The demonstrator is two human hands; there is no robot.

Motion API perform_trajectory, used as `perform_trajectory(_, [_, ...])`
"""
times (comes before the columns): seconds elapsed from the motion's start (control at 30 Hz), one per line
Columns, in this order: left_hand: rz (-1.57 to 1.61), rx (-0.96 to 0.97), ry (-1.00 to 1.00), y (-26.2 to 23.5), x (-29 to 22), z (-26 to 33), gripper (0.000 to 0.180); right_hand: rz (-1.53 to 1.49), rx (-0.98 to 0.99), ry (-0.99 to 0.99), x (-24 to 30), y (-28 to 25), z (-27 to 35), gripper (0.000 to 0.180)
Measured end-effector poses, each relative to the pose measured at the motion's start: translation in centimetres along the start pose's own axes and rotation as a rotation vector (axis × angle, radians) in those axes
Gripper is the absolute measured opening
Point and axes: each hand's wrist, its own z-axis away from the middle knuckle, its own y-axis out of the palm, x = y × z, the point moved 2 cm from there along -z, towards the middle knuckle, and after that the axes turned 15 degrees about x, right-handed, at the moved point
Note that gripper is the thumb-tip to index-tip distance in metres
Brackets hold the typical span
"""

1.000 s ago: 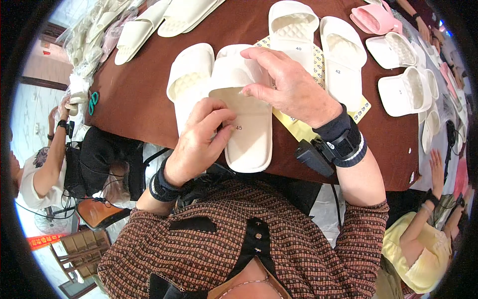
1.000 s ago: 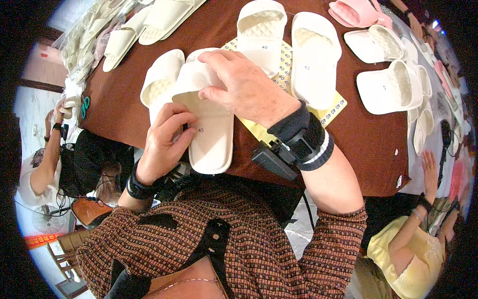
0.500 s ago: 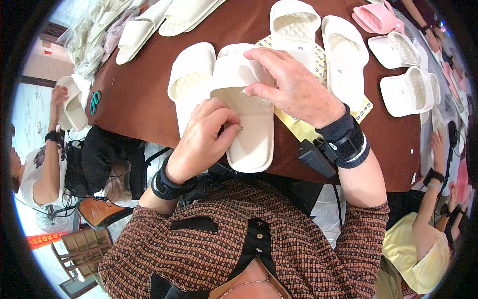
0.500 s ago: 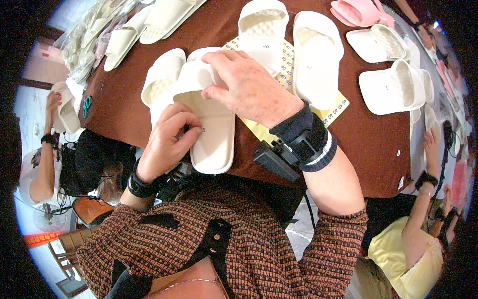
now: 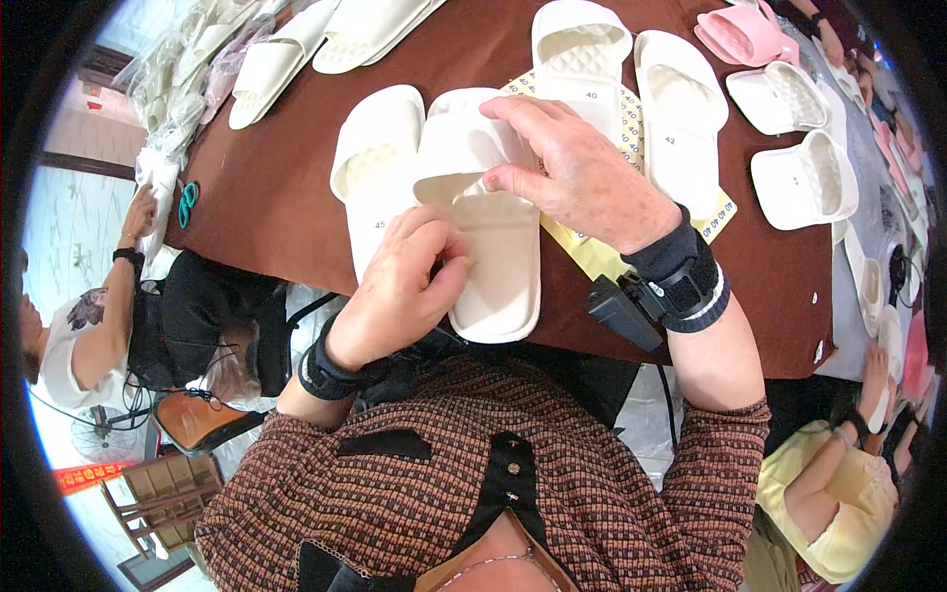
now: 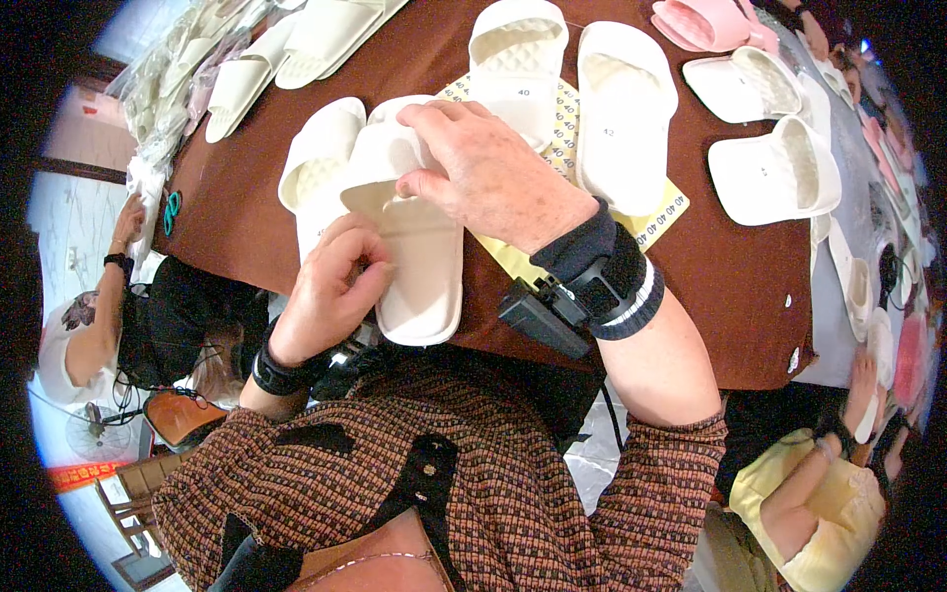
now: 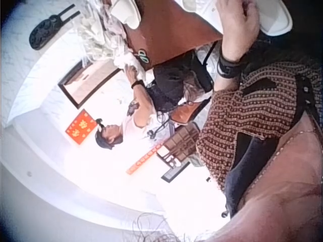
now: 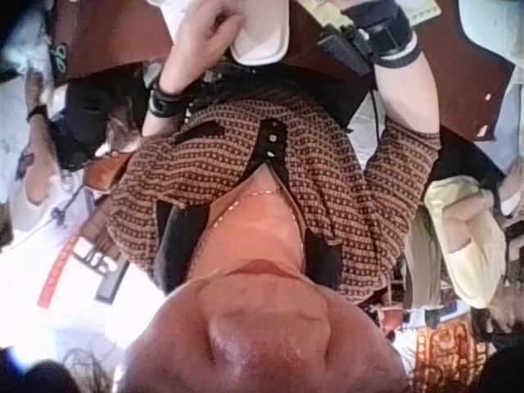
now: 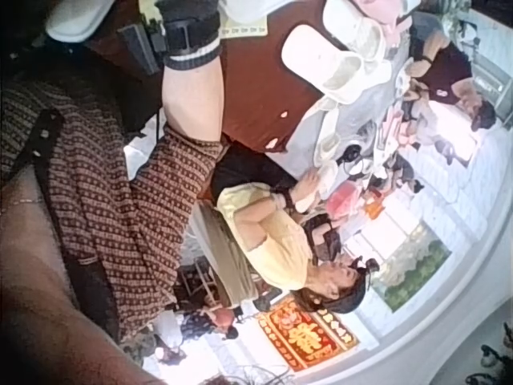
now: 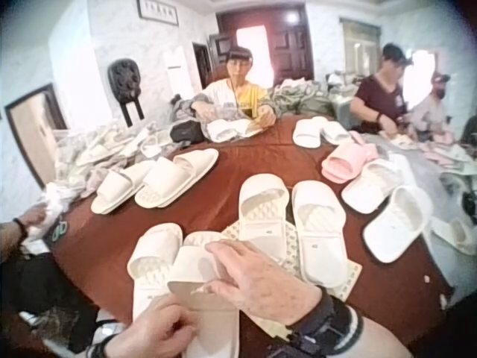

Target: Attaching size labels to the inside of slippers at a manufacturing station.

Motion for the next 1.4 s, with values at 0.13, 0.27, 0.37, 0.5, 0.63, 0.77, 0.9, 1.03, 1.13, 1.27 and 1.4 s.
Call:
perform_trajectory(0.13, [0.235, 0.088, -0.041, -0.6, -0.1, 0.3, 0.008, 0.021, -0.006, -0.018, 0.1, 0.0, 0.0, 0.054])
perform_trajectory(0.27, [0.133, 0.105, -0.026, -0.4, -0.3, -0.2, 0.008, 0.003, 0.011, 0.005, 0.3, 0.0, -0.1, 0.054])
perform_trajectory(0.37, [0.009, 0.079, 0.015, -0.1, -0.2, -0.7, 0.008, 0.013, 0.019, 0.010, 0.3, -0.1, -0.2, 0.054])
perform_trajectory(0.5, [-0.076, 0.057, 0.085, 0.1, -0.2, -0.9, 0.010, 0.008, 0.016, 0.003, 0.1, 0.0, 0.0, 0.054])
perform_trajectory(0.63, [-0.079, 0.068, 0.077, 0.2, -0.2, -1.0, 0.011, 0.042, -0.093, -0.076, 0.1, 0.3, -0.3, 0.047])
perform_trajectory(0.77, [-0.080, 0.047, 0.065, 0.4, -0.1, -1.1, 0.011, 0.053, -0.038, -0.040, -0.1, 0.1, -0.1, 0.050])
perform_trajectory(0.9, [-0.071, 0.021, 0.081, 0.4, 0.1, -1.2, 0.011, 0.051, 0.014, -0.005, 0.0, 0.0, 0.0, 0.053])
perform_trajectory(1.03, [-0.051, 0.019, 0.073, 0.5, 0.3, -1.2, 0.010, 0.048, 0.023, 0.009, 0.0, 0.2, -0.2, 0.053])
perform_trajectory(1.13, [-0.014, -0.002, 0.049, 0.6, 0.4, -1.2, 0.010, 0.071, -0.084, -0.084, 0.1, 0.1, -0.3, 0.047])
perform_trajectory(1.27, [0.035, -0.003, 0.042, 0.3, 0.4, -1.1, 0.013, 0.048, 0.029, 0.005, -0.1, 0.1, 0.0, 0.052])
perform_trajectory(1.4, [0.019, 0.048, 0.014, 0.3, 0.2, -1.1, 0.018, 0.057, 0.043, 0.025, -0.1, 0.1, -0.1, 0.052])
